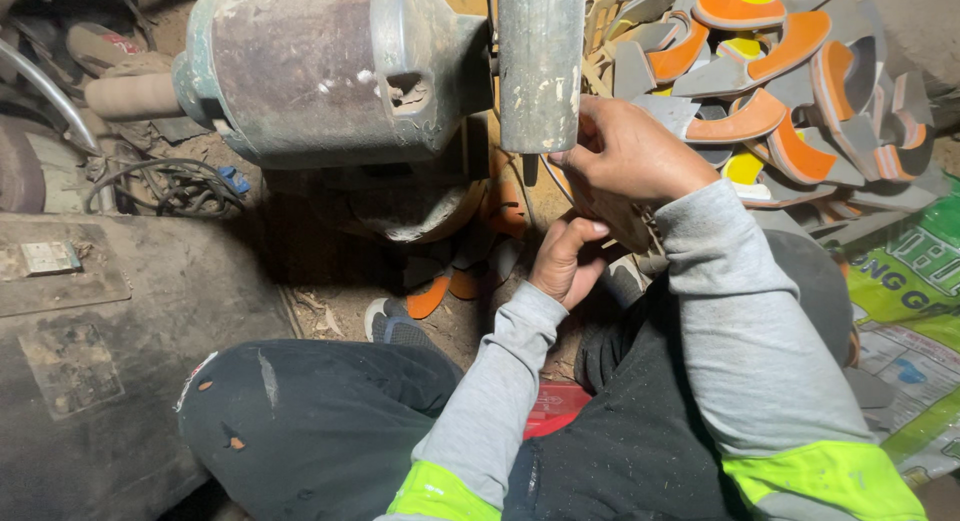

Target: The person sits on the floor and uses a bench grinder to smooth the edges of orange and gray shoe sole components. They handle each piece one at a time, rotating it against the grinding wheel, then place the finished pieces into a nearby crate.

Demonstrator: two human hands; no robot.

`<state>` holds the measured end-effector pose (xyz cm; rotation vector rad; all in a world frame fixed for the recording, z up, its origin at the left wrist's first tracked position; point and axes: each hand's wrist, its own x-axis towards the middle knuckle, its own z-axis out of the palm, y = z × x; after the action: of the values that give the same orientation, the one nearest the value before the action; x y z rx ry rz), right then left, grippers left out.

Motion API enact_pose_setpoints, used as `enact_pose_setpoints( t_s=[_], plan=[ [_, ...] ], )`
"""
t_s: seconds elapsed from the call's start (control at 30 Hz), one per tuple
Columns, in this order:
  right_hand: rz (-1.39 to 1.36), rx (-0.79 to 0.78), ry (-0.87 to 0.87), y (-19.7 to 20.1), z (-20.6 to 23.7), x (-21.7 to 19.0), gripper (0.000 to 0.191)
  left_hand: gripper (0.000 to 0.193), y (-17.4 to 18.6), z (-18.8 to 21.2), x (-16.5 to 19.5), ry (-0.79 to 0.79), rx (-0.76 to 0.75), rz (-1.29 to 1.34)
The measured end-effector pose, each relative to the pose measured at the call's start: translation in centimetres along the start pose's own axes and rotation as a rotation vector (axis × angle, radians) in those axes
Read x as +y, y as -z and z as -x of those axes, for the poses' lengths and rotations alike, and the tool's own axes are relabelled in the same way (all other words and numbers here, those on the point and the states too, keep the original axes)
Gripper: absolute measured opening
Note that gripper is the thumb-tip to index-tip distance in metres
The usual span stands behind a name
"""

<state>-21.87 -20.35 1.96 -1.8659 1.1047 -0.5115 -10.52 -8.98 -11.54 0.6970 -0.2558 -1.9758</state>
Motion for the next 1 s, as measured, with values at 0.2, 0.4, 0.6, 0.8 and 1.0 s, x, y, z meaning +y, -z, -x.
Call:
enact_pose_setpoints(
  t_s=[0.2, 0.4, 0.6, 0.8, 1.0],
  plan=[
    [-0.011, 0.074, -0.038, -0.5, -0.8, 1.0, 0.036, 0.045, 0.4, 0.5, 1.3, -0.042, -0.065, 0.113],
    [0.020, 0.162, -0.077, -1.2, -1.5, 2.4, 0.033, 0.062, 0.1, 0.8, 2.1, -0.120, -0.092, 0.129],
    [0.018, 0.228, -0.068, -1.2, -2.2, 2.8, 0.035, 0.061, 1.3, 0.3, 2.3, -0.093, -0.109, 0.143],
    [-0.028, 0.261, -0.112, -1.2, -2.8, 2.2, 0.037, 0.062, 2.1, -0.5, 2.6, -0.034, -0.078, 0.094],
    [-0.052, 0.289, -0.141, -1.5, -3.4, 2.9, 0.037, 0.067, 1.4, -0.8, 3.0, -0.085, -0.079, 0.072]
  ],
)
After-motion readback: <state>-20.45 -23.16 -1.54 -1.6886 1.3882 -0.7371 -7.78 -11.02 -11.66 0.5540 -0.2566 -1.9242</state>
